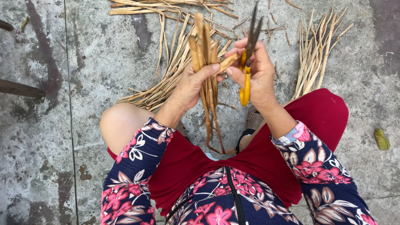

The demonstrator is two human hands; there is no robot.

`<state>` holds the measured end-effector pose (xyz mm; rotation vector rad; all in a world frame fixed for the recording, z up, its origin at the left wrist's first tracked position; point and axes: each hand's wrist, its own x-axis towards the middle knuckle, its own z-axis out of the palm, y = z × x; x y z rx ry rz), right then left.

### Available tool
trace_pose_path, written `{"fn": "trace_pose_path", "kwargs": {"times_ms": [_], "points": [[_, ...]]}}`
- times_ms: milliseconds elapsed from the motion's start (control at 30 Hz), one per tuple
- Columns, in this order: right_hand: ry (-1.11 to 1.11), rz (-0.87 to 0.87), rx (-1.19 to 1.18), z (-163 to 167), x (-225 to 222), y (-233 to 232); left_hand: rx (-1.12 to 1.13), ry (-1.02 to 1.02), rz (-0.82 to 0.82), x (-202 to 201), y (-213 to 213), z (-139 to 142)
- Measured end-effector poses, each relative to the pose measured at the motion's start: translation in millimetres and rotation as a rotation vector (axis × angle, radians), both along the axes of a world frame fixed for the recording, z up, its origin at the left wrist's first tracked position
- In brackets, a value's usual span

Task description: The person sits on a concrete floor and uses yellow-handled shears to trim bundles of dried plant stems. They repeatedly pick up a bundle, align the stems, and cut them to a uniform length, placing the trimmed pieces into a growing pile on the floor.

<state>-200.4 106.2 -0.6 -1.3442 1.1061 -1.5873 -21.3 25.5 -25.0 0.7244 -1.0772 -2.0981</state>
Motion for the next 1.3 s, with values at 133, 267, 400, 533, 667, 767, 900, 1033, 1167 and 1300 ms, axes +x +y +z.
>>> {"fn": "trace_pose_path", "kwargs": {"times_ms": [133, 267, 400, 533, 667, 767, 900, 1033, 1167, 1300], "points": [[-0.036, -0.031, 0.010, 2, -4, -3, -0.163, -0.075, 0.060, -5, 4, -6], [0.024, -0.103, 0.045, 4, -9, -4, -0.439, -0.198, 0.328, 2, -7, -5], [0.043, -0.115, 0.058, 4, -13, -5, -0.640, -0.214, 0.413, 6, -8, 1], [0.041, -0.099, 0.051, 0, -7, -5, -0.622, -0.200, 0.157, -6, 10, 1], [0.095, -0.118, 0.070, -2, -4, -5, -0.533, -0.218, 0.155, -11, 11, 1], [0.250, -0.122, 0.111, -1, -3, -3, -0.327, -0.130, 0.214, -8, 3, 3], [0.423, -0.098, 0.221, -1, 5, 0, -0.206, -0.098, 0.292, -2, -2, 4], [0.535, -0.101, 0.173, 2, 11, 2, -0.211, -0.062, 0.276, -3, -2, 3], [0.593, -0.145, 0.225, 8, 12, 1, -0.199, -0.040, 0.268, -4, -2, 1], [0.548, -0.168, 0.229, 12, 17, 1, -0.163, -0.044, 0.279, -2, -3, 1]]}}
